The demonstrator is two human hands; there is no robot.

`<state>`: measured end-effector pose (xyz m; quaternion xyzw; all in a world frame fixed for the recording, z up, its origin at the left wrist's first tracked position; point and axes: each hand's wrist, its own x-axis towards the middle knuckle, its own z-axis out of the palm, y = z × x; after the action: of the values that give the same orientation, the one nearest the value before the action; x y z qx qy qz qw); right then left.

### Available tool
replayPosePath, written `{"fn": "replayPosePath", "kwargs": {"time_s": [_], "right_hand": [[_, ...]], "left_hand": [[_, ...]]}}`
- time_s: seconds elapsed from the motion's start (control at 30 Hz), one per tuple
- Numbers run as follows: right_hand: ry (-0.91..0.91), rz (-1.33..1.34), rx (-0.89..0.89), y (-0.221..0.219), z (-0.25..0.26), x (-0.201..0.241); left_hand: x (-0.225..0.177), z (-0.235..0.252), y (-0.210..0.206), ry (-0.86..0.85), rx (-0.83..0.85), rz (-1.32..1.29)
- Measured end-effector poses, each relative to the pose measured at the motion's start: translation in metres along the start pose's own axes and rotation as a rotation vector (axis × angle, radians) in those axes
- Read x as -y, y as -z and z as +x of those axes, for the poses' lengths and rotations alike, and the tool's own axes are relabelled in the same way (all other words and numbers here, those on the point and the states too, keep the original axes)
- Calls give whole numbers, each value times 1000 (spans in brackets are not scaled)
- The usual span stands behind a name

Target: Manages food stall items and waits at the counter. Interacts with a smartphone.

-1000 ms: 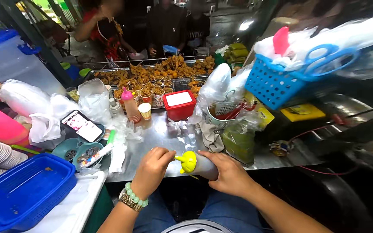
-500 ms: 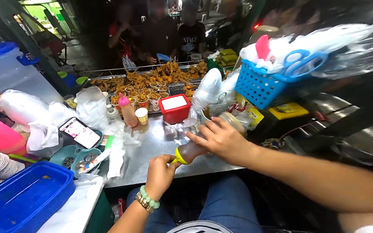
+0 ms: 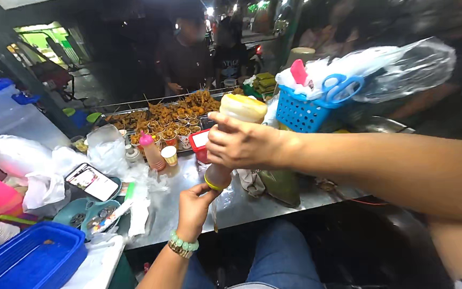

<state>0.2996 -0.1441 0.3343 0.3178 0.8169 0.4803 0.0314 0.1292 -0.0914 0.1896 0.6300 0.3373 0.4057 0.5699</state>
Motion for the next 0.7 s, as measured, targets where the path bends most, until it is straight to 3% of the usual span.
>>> {"fn": "replayPosePath", "kwargs": {"time_s": [0.5, 0.6, 0.7], "right_hand": [[2, 60, 65, 8, 0, -29], [-78, 138, 118, -3, -7, -29], [-205, 315, 111, -26, -26, -22]], "left_hand": [[-14, 12, 2, -57, 28, -43], [-8, 12, 6, -66, 37, -10], [3, 7, 18, -128, 76, 208]]}}
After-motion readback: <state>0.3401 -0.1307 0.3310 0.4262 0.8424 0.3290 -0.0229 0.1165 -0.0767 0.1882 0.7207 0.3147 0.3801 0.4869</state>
